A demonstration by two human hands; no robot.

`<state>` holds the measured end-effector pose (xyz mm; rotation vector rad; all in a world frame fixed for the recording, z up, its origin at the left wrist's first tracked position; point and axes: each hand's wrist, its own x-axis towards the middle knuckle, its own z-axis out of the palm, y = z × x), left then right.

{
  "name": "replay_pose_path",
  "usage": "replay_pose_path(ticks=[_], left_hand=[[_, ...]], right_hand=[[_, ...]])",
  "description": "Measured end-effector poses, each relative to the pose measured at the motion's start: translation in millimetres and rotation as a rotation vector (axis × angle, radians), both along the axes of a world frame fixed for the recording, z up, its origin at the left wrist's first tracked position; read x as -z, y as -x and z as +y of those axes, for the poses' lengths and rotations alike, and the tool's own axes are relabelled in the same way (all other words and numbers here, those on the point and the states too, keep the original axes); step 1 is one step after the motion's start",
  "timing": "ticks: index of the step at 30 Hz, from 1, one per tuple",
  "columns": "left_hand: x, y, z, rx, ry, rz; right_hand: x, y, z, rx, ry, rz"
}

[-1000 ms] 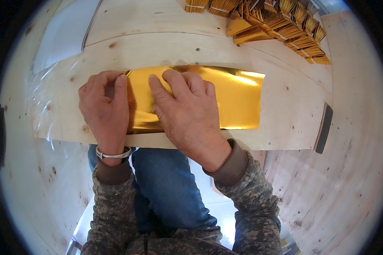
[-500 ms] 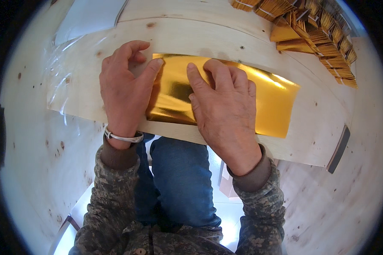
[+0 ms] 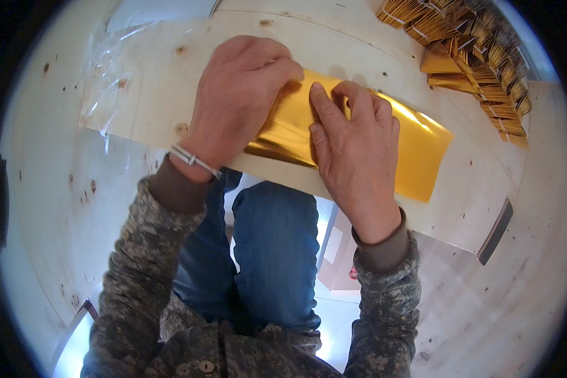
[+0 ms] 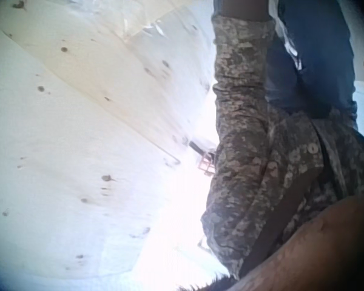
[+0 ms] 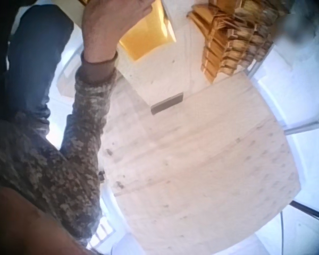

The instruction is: The person folds a single sheet of gold foil on a low wooden table. They smooth the sheet, fold it in half lengthwise, then fold the edges inward to form a narrow packet, and finally fold it in half again to create a compact folded piece.

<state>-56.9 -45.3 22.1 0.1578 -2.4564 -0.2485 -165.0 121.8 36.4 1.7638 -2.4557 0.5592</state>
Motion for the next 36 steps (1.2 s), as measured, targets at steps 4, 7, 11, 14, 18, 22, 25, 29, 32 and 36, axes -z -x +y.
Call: replay_pose_path(ticks=[4,7,11,14,18,22,25,29,32,36], left_hand=[[1.2,-6.1,-7.1,0.103,0.03,-0.199],[1.8,-10.9,-12.3,0.147,0.108,-0.176],[3.0,-20.9,-12.1,0.18,0.126,-0.205],[3.8,-25.9,-14.3,0.193,0.133,-0.232],[7.8,-26.7,-16.7,0.17,0.154,-0.287],[10.5,-27.6,-17.5,0.167,0.179,-0.32],[8.7,-28.0,-16.7,0.165,0.177,-0.36],[4.1,-26.0,-12.7,0.131,0.177,-0.434],[1.2,-26.6,-12.7,0.158,0.245,-0.413],[0.3,-27.7,-13.7,0.178,0.296,-0.427]], right_hand=[[2.0,-0.4,1.5,-0.007,0.026,0.017],[3.0,-0.7,1.9,-0.011,0.033,0.031],[4.7,-1.4,2.7,-0.014,0.05,0.038],[5.2,-1.9,3.1,-0.014,0.058,0.034],[4.9,-0.9,3.1,-0.027,0.08,0.016],[5.2,-1.3,3.6,-0.037,0.064,0.063],[3.6,-1.9,4.3,-0.045,0.038,0.06],[2.4,-12.2,5.3,-0.087,0.124,0.034],[6.6,-35.3,11.5,-0.087,0.114,0.052],[13.4,-61.4,20.0,-0.02,0.034,0.1]])
